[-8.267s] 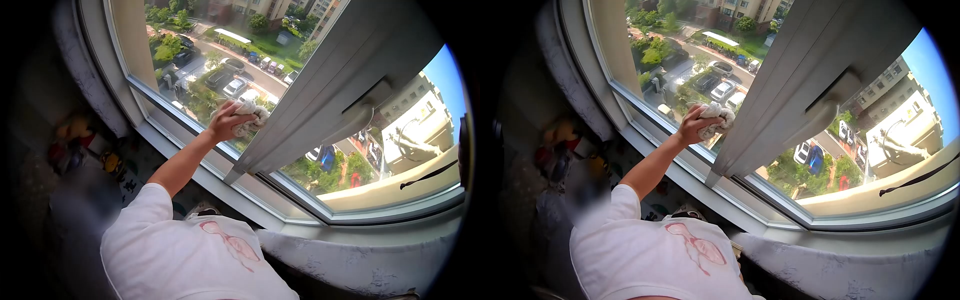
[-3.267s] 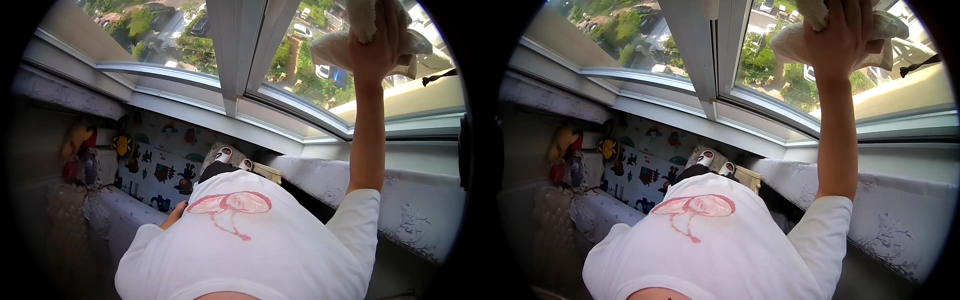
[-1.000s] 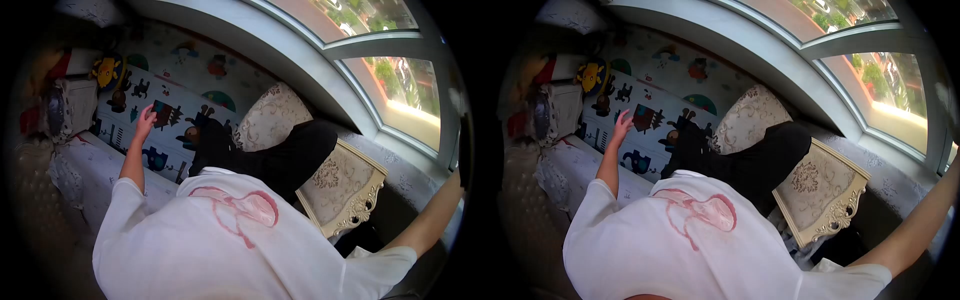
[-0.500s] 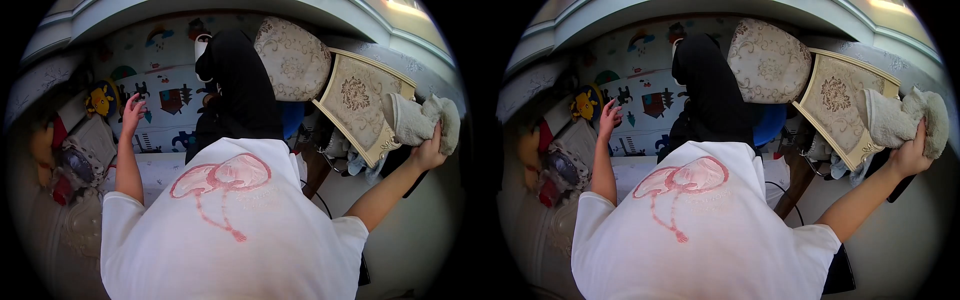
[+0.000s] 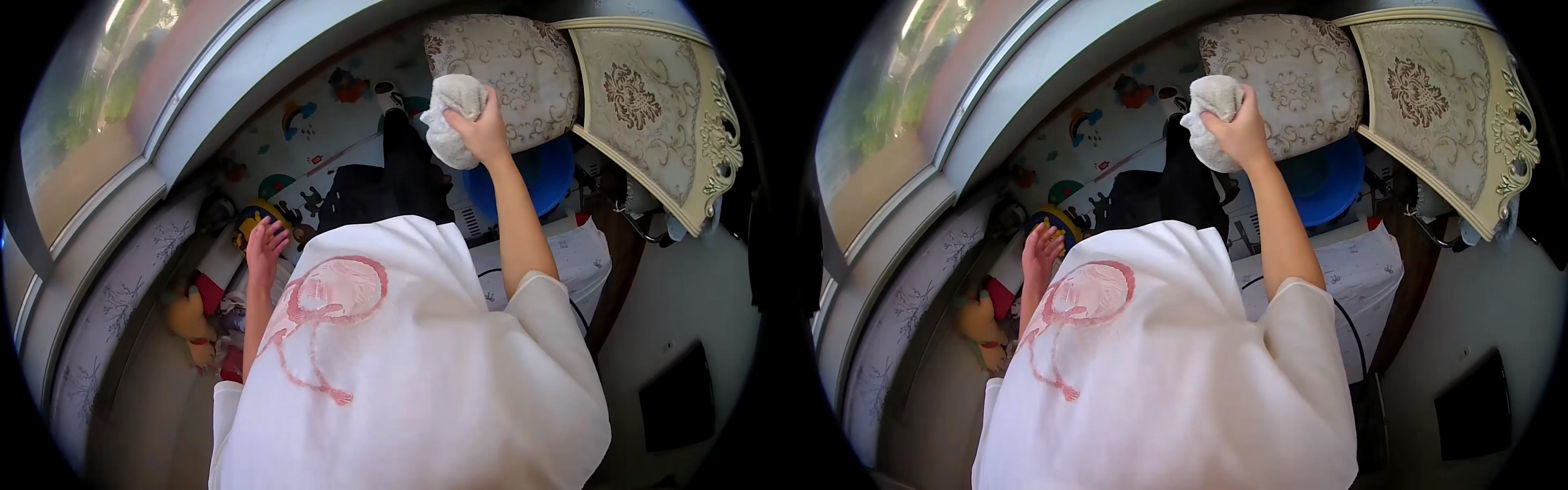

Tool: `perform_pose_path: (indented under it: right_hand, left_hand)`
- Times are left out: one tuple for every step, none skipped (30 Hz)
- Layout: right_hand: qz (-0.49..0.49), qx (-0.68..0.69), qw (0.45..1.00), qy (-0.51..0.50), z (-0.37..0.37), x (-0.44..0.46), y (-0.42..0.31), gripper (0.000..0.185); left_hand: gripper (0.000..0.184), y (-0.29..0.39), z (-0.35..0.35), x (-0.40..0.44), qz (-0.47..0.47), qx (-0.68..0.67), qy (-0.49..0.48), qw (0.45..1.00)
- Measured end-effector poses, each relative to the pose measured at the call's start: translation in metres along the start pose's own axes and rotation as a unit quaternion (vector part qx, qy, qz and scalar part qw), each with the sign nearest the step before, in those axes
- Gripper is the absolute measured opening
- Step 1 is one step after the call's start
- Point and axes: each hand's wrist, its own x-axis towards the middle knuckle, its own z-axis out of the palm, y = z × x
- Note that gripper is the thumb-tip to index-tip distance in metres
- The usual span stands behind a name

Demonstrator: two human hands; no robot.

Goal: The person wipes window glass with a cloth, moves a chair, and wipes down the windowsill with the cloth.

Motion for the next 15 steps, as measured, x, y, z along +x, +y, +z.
perform_pose_path:
  right_hand:
    - [-0.007, -0.006, 1.000, -0.014, 0.023, -0.009, -0.009, 0.072]
    - [-0.041, 0.023, 0.998, -0.044, 0.046, -0.021, -0.018, 0.074]
    - [-0.069, 0.038, 0.995, -0.067, 0.071, -0.033, -0.019, 0.073]
    - [-0.087, 0.063, 0.990, -0.091, 0.089, -0.046, -0.033, 0.071]
    - [-0.100, 0.073, 0.986, -0.115, 0.106, -0.062, -0.044, 0.069]
    - [-0.091, 0.029, 0.984, -0.147, 0.115, -0.076, -0.059, 0.070]
    - [-0.093, -0.036, 0.981, -0.168, 0.121, -0.091, -0.071, 0.070]
    - [-0.199, -0.133, 0.960, -0.148, 0.134, -0.102, -0.064, 0.069]
    - [-0.252, -0.153, 0.949, -0.110, 0.142, -0.104, -0.054, 0.066]
    - [-0.220, -0.140, 0.957, -0.125, 0.129, -0.109, -0.056, 0.071]
    - [-0.187, -0.124, 0.964, -0.142, 0.115, -0.117, -0.062, 0.075]
    - [-0.215, -0.102, 0.967, -0.091, 0.099, -0.123, -0.060, 0.078]
    - [-0.241, -0.006, 0.970, -0.029, 0.070, -0.128, -0.064, 0.072]
    - [-0.261, -0.060, 0.960, 0.087, 0.032, -0.135, -0.073, 0.060]
    - [-0.236, -0.057, 0.956, 0.167, -0.013, -0.139, -0.070, 0.053]
  left_hand:
    - [0.065, 0.025, 0.037, 0.009, 0.022, -0.042, -0.103, 0.994]
    - [0.071, 0.048, 0.074, 0.008, 0.030, -0.051, -0.188, 0.980]
    - [0.077, 0.067, 0.107, 0.007, 0.038, -0.060, -0.273, 0.959]
    - [0.080, 0.077, 0.130, 0.009, 0.030, -0.082, -0.328, 0.941]
    - [0.083, 0.081, 0.147, 0.009, 0.021, -0.106, -0.382, 0.918]
    - [0.085, 0.082, 0.164, 0.014, 0.018, -0.108, -0.419, 0.901]
    - [0.076, 0.079, 0.178, 0.012, 0.013, -0.120, -0.378, 0.918]
    - [0.068, 0.077, 0.190, 0.012, 0.029, -0.123, -0.363, 0.923]
    - [0.061, 0.073, 0.204, 0.014, 0.041, -0.127, -0.345, 0.929]
    - [0.049, 0.068, 0.200, 0.033, -0.017, -0.159, -0.396, 0.904]
    - [0.040, 0.071, 0.200, 0.034, -0.032, -0.150, -0.395, 0.906]
    - [0.038, 0.070, 0.206, 0.032, -0.043, -0.161, -0.365, 0.916]
    - [0.036, 0.070, 0.213, 0.027, -0.047, -0.178, -0.331, 0.926]
    - [0.035, 0.064, 0.208, 0.039, -0.061, -0.200, -0.325, 0.922]
    - [0.035, 0.055, 0.196, 0.043, -0.060, -0.204, -0.310, 0.927]
